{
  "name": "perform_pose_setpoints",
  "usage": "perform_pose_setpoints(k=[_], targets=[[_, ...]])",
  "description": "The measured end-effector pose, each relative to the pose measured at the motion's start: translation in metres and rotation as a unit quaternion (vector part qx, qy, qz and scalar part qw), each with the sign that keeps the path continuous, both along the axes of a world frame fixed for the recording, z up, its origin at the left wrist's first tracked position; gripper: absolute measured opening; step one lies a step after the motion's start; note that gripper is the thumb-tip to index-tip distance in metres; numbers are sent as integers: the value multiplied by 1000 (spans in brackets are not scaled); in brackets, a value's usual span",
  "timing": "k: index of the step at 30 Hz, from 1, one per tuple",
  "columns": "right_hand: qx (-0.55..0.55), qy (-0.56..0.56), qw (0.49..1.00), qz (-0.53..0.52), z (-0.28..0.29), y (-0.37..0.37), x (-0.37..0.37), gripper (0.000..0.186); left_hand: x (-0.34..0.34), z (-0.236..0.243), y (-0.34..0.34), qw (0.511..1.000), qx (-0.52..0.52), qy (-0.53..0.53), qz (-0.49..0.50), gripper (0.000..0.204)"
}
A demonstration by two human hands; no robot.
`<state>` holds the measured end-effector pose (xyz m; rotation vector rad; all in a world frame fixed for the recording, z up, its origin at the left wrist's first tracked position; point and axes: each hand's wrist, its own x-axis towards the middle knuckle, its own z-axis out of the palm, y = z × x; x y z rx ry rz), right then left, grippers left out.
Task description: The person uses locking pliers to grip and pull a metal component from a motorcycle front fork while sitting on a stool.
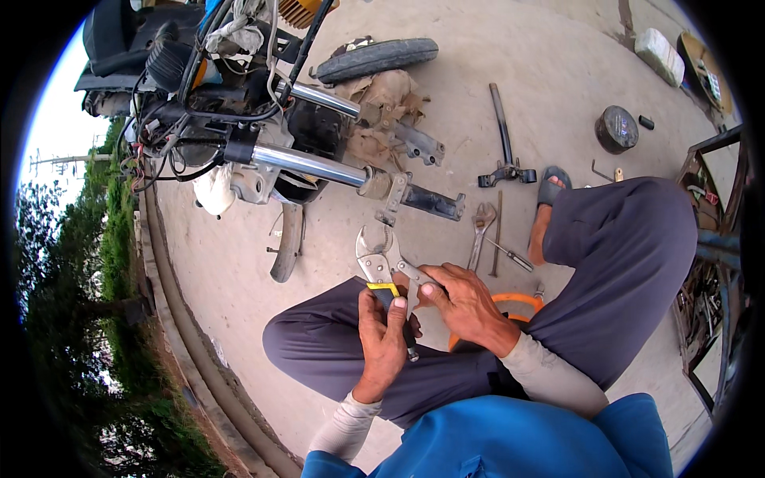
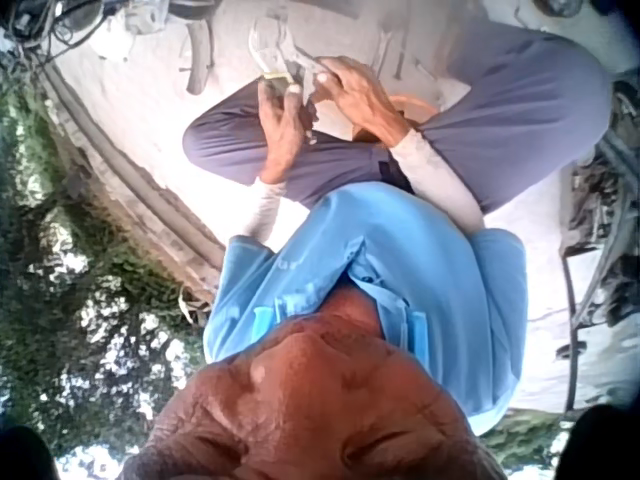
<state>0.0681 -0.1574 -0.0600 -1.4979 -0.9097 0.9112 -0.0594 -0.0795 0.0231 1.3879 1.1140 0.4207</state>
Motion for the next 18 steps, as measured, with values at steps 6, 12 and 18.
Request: perform_pose_setpoints(k=[6, 12, 18], targets=[[-21, -112, 992, 46, 26, -20, 15, 80, 7, -13, -6, 998, 30, -34, 35, 26], [-91, -181, 972, 120, 20, -32, 8, 139, 15, -22, -14, 994, -48, -53, 83, 29], [-73, 167, 966, 183, 20, -32, 10, 139, 15, -37, -24, 994, -91, -50, 23, 43]])
